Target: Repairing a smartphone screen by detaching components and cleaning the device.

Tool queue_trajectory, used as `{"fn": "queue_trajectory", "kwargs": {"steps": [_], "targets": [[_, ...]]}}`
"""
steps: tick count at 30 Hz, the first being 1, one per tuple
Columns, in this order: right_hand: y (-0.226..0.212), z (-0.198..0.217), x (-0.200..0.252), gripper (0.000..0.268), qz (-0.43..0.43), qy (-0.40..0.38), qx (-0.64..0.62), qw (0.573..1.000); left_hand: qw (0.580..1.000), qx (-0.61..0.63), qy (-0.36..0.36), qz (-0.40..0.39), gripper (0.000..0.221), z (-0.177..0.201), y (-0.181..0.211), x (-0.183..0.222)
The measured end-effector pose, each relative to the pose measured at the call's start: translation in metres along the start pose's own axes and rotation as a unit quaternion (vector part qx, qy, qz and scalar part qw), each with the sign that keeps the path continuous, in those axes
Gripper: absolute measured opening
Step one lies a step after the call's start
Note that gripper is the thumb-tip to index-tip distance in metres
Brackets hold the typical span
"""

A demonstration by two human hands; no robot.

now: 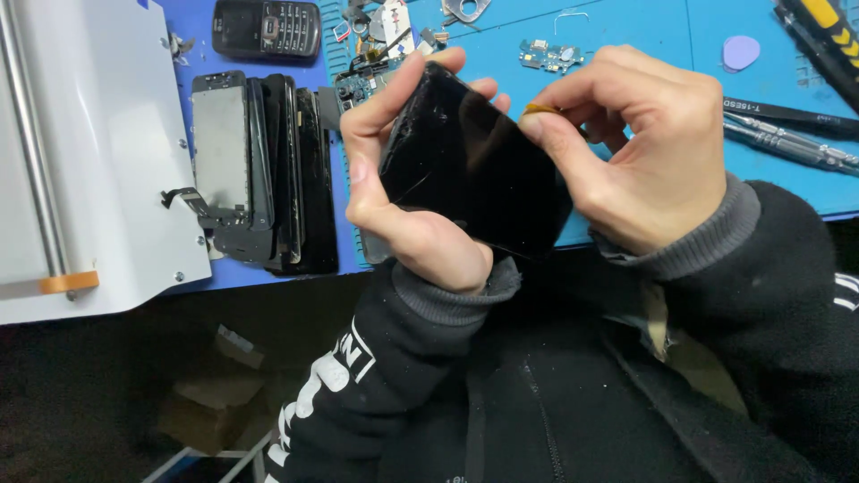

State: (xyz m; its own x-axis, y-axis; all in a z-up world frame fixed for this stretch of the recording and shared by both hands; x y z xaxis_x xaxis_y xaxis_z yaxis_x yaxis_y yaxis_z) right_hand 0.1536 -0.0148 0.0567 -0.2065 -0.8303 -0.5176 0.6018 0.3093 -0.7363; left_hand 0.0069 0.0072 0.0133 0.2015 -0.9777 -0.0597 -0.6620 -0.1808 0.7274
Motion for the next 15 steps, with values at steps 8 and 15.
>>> {"fn": "queue_trajectory", "kwargs": {"steps": [8,15], "targets": [[-0.022,-0.002,-0.026,0.006,-0.015,0.026,-0.034,0.999,0.998,0.031,-0.048,0.016,0.059,-0.003,-0.003,-0.002],[-0.015,-0.006,-0.026,0.005,-0.011,0.042,-0.058,0.997,0.998,-0.04,-0.038,-0.029,0.062,-0.013,0.003,-0.006]]}}
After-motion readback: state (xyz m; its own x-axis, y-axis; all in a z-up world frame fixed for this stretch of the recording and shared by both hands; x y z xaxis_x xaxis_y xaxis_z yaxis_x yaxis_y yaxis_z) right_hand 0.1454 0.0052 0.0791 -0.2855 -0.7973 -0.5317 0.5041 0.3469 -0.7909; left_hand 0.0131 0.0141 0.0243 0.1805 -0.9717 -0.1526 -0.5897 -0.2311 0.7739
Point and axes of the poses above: each hand's wrist, its own x-axis away from the middle knuckle, its own z-axis out of the back of the hand, y = z × x, the point moved 2 cm from there along -x, towards the middle knuckle, and after that the axes turned 11 degrees about y, right-handed, at the moved point
